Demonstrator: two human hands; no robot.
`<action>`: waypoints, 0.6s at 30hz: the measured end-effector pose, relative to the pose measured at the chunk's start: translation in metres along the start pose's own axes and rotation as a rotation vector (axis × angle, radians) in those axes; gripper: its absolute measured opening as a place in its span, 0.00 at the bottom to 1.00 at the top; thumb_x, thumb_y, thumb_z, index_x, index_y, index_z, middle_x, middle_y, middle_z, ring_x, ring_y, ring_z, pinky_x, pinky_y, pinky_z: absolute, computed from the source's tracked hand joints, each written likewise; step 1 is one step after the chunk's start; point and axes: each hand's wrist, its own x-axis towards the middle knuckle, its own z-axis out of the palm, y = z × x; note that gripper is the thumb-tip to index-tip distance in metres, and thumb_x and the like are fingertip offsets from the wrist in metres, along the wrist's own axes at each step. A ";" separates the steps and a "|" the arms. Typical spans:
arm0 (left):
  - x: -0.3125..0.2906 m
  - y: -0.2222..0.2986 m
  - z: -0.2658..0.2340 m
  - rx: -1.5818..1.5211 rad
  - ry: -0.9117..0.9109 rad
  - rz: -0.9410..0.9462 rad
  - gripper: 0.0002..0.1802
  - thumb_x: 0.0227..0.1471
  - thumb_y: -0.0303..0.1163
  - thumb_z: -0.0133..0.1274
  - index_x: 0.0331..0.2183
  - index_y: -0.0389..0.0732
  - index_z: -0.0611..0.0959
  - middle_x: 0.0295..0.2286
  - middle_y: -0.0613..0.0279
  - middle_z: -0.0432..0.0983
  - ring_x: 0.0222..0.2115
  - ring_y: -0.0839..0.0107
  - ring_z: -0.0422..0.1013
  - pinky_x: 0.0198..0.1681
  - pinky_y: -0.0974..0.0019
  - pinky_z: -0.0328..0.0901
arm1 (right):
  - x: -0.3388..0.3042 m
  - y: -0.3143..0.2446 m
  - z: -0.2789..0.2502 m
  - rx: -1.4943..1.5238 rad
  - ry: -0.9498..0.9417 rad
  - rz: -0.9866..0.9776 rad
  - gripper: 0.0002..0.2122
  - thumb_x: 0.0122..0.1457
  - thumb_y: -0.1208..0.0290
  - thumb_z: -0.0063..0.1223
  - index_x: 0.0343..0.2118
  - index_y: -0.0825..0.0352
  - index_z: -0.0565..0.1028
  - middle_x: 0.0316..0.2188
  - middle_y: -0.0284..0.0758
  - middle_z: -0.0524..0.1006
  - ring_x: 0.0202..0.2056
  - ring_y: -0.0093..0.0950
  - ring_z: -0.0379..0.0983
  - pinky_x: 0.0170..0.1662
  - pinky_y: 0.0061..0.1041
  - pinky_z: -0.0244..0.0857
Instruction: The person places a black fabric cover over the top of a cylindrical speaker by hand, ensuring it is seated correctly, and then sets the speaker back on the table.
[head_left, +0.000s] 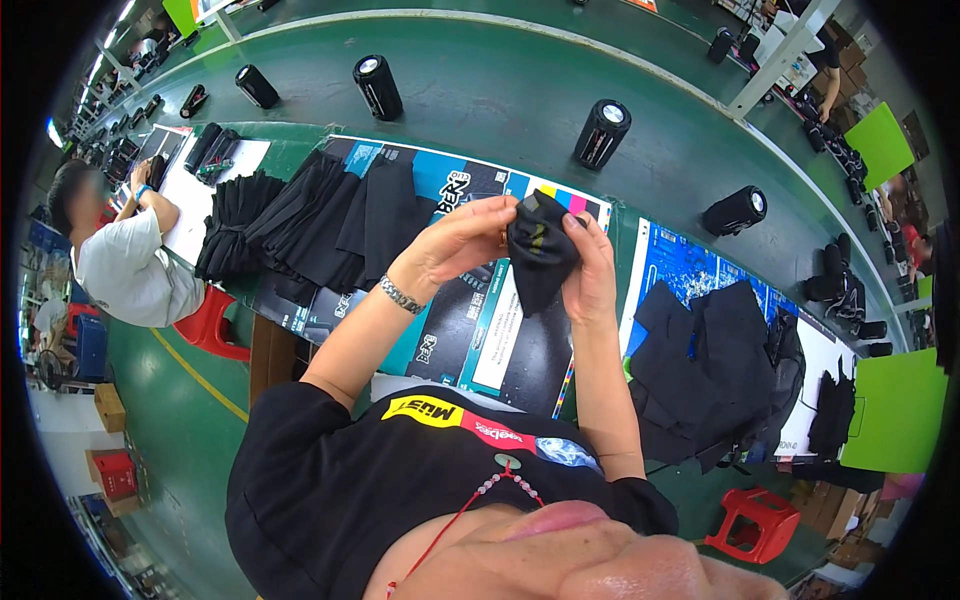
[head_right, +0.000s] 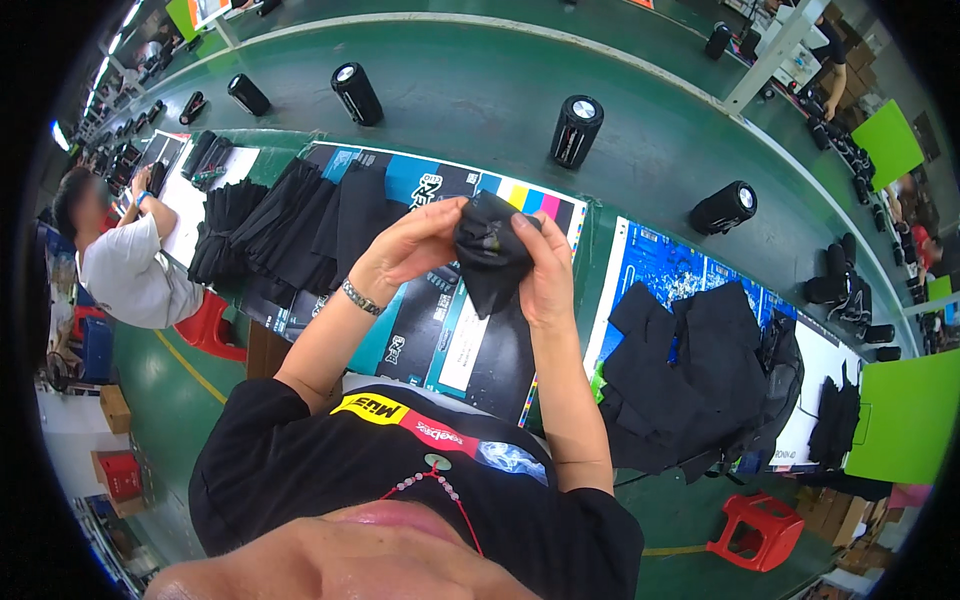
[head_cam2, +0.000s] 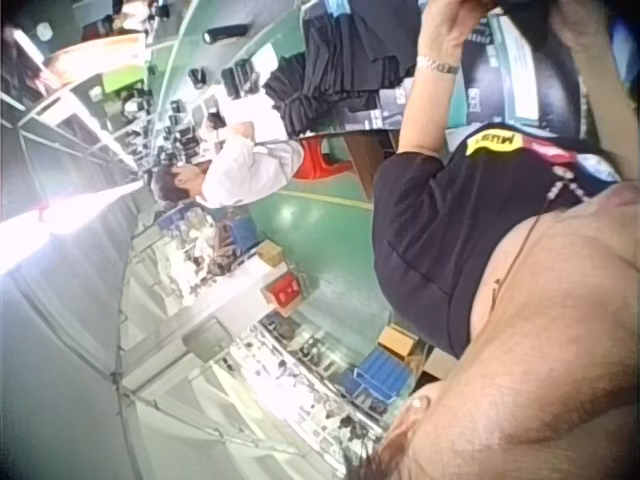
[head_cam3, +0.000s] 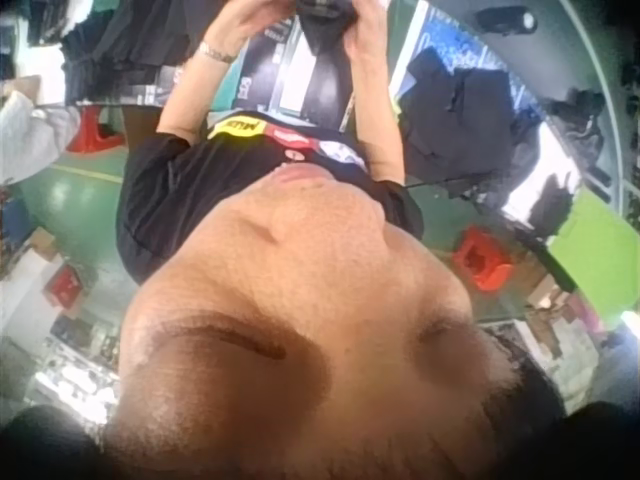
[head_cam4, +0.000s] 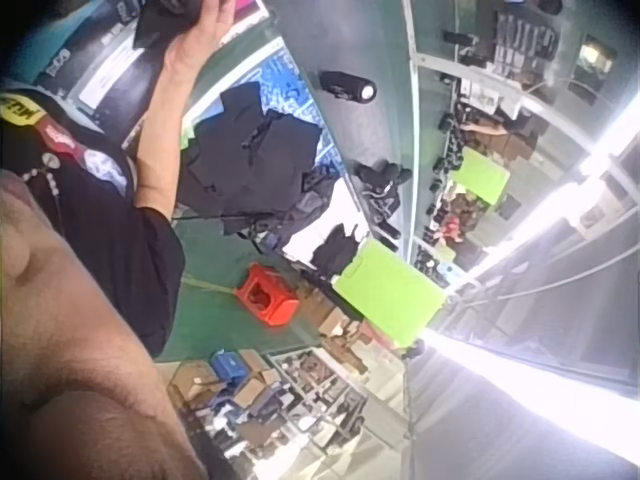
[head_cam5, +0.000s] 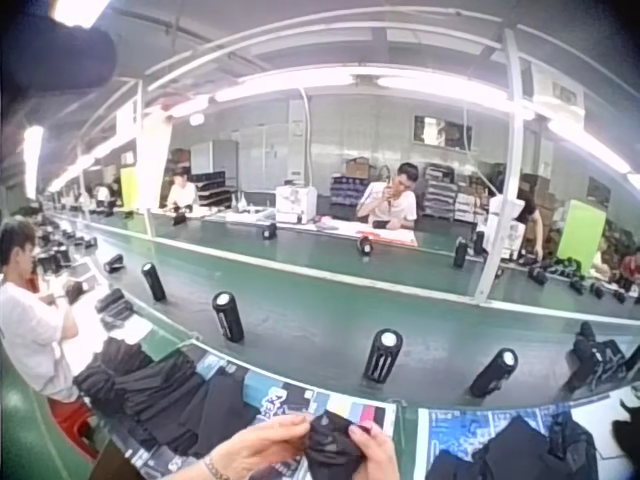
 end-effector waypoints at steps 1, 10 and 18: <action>-0.001 -0.001 0.001 0.001 -0.001 -0.003 0.12 0.59 0.39 0.49 0.39 0.41 0.76 0.33 0.69 0.73 0.35 0.78 0.69 0.43 0.69 0.62 | 0.001 0.002 0.001 0.013 -0.022 0.010 0.03 0.58 0.71 0.52 0.34 0.63 0.74 0.33 0.30 0.78 0.37 0.19 0.74 0.43 0.20 0.66; 0.015 -0.001 -0.014 0.380 -0.046 -0.191 0.18 0.60 0.45 0.47 0.38 0.40 0.79 0.31 0.73 0.74 0.32 0.83 0.71 0.36 0.77 0.66 | -0.001 0.002 -0.002 0.248 0.091 0.110 0.07 0.61 0.67 0.49 0.37 0.63 0.74 0.38 0.31 0.76 0.41 0.23 0.72 0.48 0.24 0.63; 0.083 0.003 -0.032 -0.011 -0.176 -0.053 0.18 0.59 0.40 0.47 0.45 0.39 0.77 0.40 0.65 0.76 0.40 0.75 0.71 0.46 0.68 0.63 | 0.035 -0.040 -0.040 -0.178 0.015 -0.075 0.09 0.60 0.73 0.50 0.41 0.71 0.75 0.39 0.33 0.77 0.40 0.23 0.72 0.44 0.23 0.64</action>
